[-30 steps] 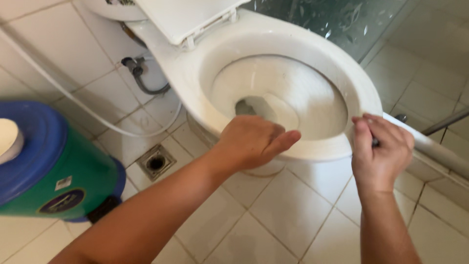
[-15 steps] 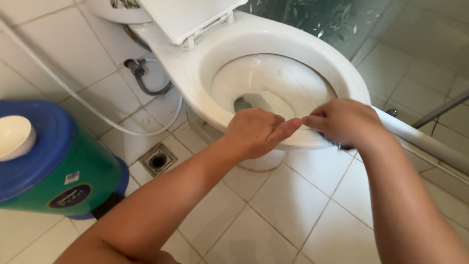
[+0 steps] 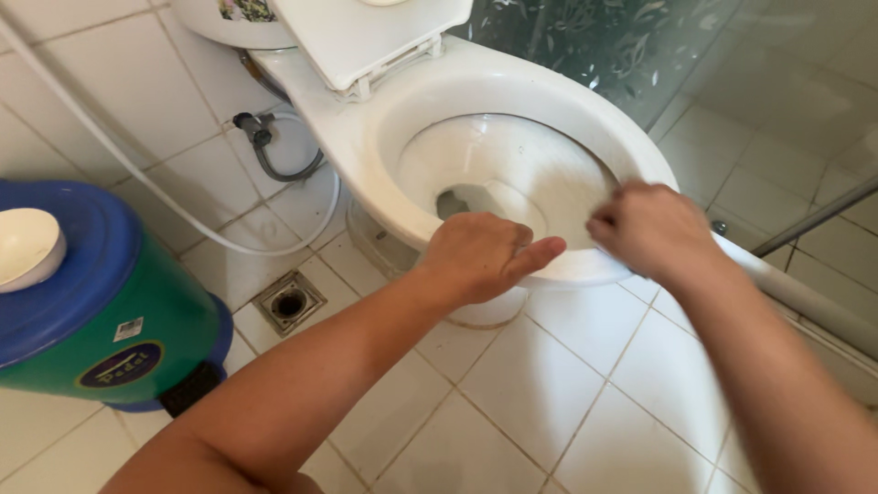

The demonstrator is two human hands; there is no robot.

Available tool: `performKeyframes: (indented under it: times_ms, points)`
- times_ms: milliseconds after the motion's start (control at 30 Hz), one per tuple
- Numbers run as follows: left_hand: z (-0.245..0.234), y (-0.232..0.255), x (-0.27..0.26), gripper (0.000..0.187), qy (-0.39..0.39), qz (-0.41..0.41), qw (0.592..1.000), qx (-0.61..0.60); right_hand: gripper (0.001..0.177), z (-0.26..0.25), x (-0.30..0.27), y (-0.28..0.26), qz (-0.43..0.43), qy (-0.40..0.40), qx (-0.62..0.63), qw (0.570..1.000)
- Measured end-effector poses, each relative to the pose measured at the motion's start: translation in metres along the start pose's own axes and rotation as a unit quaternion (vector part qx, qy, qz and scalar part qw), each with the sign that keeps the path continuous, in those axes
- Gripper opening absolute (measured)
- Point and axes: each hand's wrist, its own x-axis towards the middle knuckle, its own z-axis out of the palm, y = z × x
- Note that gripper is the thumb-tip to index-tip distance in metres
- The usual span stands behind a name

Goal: The person scrubs the inside of a white toilet bowl using a dark steel wool pad. They repeatedly rub the rim and the interior surfaces of the bowl with the pad.

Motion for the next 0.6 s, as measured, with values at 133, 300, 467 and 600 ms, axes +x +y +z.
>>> performKeyframes:
  times_ms: [133,300,467,600]
  points:
    - [-0.004,0.000,-0.002,0.076,-0.009,-0.010,1.000,-0.008,0.033,0.032,0.034,0.009,-0.019,0.131,0.099,0.986]
    - [0.000,0.000,-0.004,0.075,0.021,0.019,1.000,-0.009,0.045,0.040,0.006,0.041,-0.076,0.087,0.080,0.990]
    - [-0.001,-0.004,-0.001,0.076,-0.006,-0.001,1.000,-0.001,0.049,0.018,-0.019,0.047,-0.245,0.224,-0.088,0.939]
    - [0.002,-0.004,-0.002,0.078,0.007,0.012,1.000,-0.007,0.049,0.022,-0.036,0.011,-0.049,0.062,-0.091,0.993]
